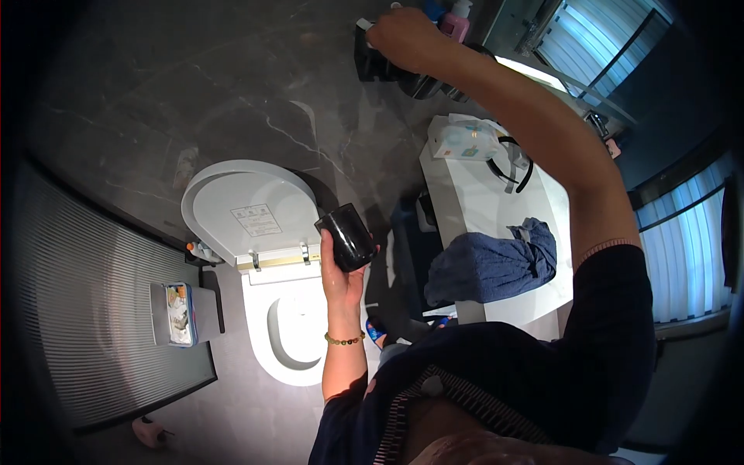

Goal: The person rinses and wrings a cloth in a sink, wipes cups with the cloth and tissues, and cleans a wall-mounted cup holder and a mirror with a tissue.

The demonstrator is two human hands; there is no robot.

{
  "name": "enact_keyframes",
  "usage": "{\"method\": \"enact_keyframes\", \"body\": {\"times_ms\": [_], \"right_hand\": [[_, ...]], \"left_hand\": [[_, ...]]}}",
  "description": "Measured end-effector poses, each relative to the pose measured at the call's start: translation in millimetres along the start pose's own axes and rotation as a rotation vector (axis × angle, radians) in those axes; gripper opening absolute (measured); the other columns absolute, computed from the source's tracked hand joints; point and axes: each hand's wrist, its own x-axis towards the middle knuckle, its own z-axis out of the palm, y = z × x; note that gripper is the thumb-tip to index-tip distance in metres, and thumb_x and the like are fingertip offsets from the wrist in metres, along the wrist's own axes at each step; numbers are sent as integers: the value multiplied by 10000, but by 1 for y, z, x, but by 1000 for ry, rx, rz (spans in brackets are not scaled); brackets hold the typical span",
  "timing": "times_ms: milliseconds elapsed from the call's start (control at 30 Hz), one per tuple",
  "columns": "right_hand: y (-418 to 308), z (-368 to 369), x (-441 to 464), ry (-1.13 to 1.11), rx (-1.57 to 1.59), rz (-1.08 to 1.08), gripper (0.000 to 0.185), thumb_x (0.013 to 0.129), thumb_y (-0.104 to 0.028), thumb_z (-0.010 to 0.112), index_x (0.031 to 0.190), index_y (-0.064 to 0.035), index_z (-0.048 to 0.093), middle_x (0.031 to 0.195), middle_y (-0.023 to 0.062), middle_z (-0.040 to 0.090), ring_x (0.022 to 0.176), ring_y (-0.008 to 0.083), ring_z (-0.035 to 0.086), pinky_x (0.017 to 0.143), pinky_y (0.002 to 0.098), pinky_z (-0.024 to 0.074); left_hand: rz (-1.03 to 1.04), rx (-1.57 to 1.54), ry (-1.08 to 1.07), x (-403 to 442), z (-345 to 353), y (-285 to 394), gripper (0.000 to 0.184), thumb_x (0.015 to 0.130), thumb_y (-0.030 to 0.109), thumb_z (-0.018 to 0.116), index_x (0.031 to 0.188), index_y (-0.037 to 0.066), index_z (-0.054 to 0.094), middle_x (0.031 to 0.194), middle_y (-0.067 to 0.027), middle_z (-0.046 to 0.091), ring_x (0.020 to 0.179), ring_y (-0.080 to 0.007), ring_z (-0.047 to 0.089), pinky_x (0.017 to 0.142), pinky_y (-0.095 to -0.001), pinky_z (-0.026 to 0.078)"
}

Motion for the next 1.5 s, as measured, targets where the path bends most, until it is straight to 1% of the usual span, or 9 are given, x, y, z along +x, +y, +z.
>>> {"method": "enact_keyframes", "body": {"times_ms": [267, 400, 500, 600, 900, 1167, 1300, 1400, 1500], "right_hand": [[1, 11, -2, 104, 88, 106, 283, 742, -279, 607, 723, 1, 642, 717, 149, 629, 605, 329, 567, 592, 383, 460], [-20, -10, -27, 455, 265, 154, 79, 721, -104, 588, 757, -63, 644, 729, 123, 636, 615, 321, 586, 576, 394, 470], [-38, 4, -32, 241, 89, 151, 86, 709, -100, 589, 711, -33, 643, 695, 132, 629, 597, 316, 582, 530, 387, 459], [-43, 41, -32, 537, 82, -142, 96, 706, -88, 579, 676, -25, 645, 701, 132, 635, 590, 303, 582, 499, 388, 453], [-74, 36, -46, -167, 302, -60, 83, 691, -80, 561, 700, -35, 630, 684, 141, 619, 584, 319, 573, 538, 403, 466], [-90, 31, -110, -80, 597, 207, 130, 713, -89, 509, 769, -37, 614, 738, 122, 630, 633, 333, 582, 595, 411, 442], [-78, 29, -130, 8, 764, 352, 148, 734, -121, 500, 782, -47, 619, 741, 100, 631, 638, 323, 585, 597, 399, 439], [-74, 25, -139, -41, 940, 519, 171, 762, -174, 505, 785, -57, 629, 751, 85, 632, 642, 313, 589, 602, 385, 443], [-60, 12, -135, 174, 850, 541, 268, 787, -316, 581, 921, -86, 610, 763, 82, 642, 661, 299, 611, 606, 369, 451]], "left_hand": [[27, -20, 66, -14, -16, 4, 529, 857, 377, 605, 1194, -3, 459, 990, -158, 608, 805, -260, 654, 650, -357, 578], [-1, -31, 49, -13, -17, 4, 523, 859, 380, 601, 1190, 1, 462, 981, -156, 609, 799, -255, 655, 647, -355, 579], [-12, -24, 33, -13, -17, 2, 520, 859, 381, 601, 1188, 2, 465, 976, -155, 611, 799, -255, 655, 646, -355, 578], [-20, -18, 14, -11, -14, 0, 518, 858, 382, 602, 1185, 3, 467, 972, -154, 612, 799, -256, 655, 645, -356, 578], [-17, -7, -13, -14, -10, 2, 515, 863, 406, 586, 1168, 4, 485, 978, -160, 616, 804, -265, 653, 646, -372, 575], [-28, 16, -138, -3, 18, 32, 410, 887, 286, 555, 1154, -21, 502, 1008, -174, 614, 842, -272, 641, 724, -384, 556], [168, 385, -333, 4, 69, 59, 336, 848, 128, 585, 1144, -1, 491, 970, -120, 598, 809, -176, 579, 758, -264, 468], [545, 732, -170, 18, 95, 65, 382, 805, 128, 652, 1133, 5, 498, 985, -112, 578, 868, -170, 545, 783, -266, 429], [565, 837, -156, 22, 107, 65, 416, 785, 130, 678, 1139, 9, 496, 988, -112, 568, 873, -176, 534, 784, -265, 426]]}}
